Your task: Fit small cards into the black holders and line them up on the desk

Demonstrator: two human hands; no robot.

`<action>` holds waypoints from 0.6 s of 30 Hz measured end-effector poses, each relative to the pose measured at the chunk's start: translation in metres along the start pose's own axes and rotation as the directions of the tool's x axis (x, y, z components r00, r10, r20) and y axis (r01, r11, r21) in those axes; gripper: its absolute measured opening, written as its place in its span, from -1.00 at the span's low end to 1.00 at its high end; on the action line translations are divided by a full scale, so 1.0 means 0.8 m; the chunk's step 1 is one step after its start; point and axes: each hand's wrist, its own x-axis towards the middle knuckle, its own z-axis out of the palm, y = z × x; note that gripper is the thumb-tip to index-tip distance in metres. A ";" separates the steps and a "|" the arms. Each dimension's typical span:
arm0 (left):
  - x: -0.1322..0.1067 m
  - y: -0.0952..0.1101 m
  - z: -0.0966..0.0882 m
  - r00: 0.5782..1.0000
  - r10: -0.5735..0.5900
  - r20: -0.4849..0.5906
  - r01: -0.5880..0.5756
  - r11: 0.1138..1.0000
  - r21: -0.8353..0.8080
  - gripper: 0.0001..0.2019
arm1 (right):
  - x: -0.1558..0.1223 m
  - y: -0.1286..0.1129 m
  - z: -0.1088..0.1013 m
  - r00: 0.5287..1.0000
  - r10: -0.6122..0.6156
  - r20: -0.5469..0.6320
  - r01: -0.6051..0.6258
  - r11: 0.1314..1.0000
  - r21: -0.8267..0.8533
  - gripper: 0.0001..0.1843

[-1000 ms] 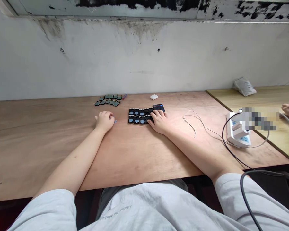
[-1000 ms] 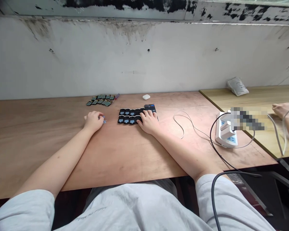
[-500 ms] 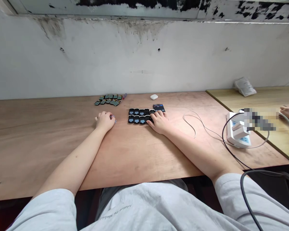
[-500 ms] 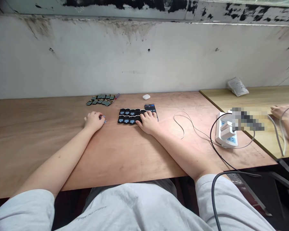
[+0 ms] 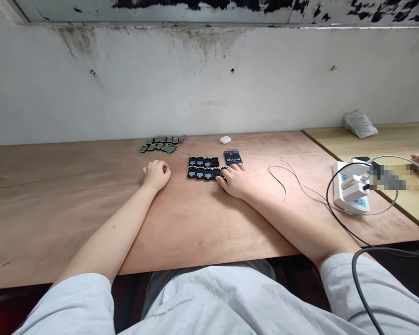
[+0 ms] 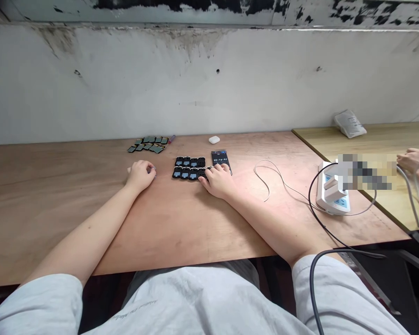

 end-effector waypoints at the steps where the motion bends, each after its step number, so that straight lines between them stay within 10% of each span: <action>1: 0.000 0.000 0.000 1.000 0.007 -0.002 -0.007 1.000 -0.002 -0.87 | 0.000 0.000 -0.001 1.000 0.000 0.003 0.000 1.000 0.011 -0.48; 8: 0.001 0.001 0.000 0.999 0.034 -0.021 -0.035 0.999 -0.037 -0.82 | -0.003 0.003 -0.006 0.998 -0.035 -0.050 0.038 0.997 0.072 -0.50; 18: -0.018 0.030 0.002 0.980 0.197 -0.041 -0.198 0.902 -0.385 -0.73 | -0.005 0.003 -0.004 0.871 -0.491 0.028 0.445 0.811 0.379 -0.69</action>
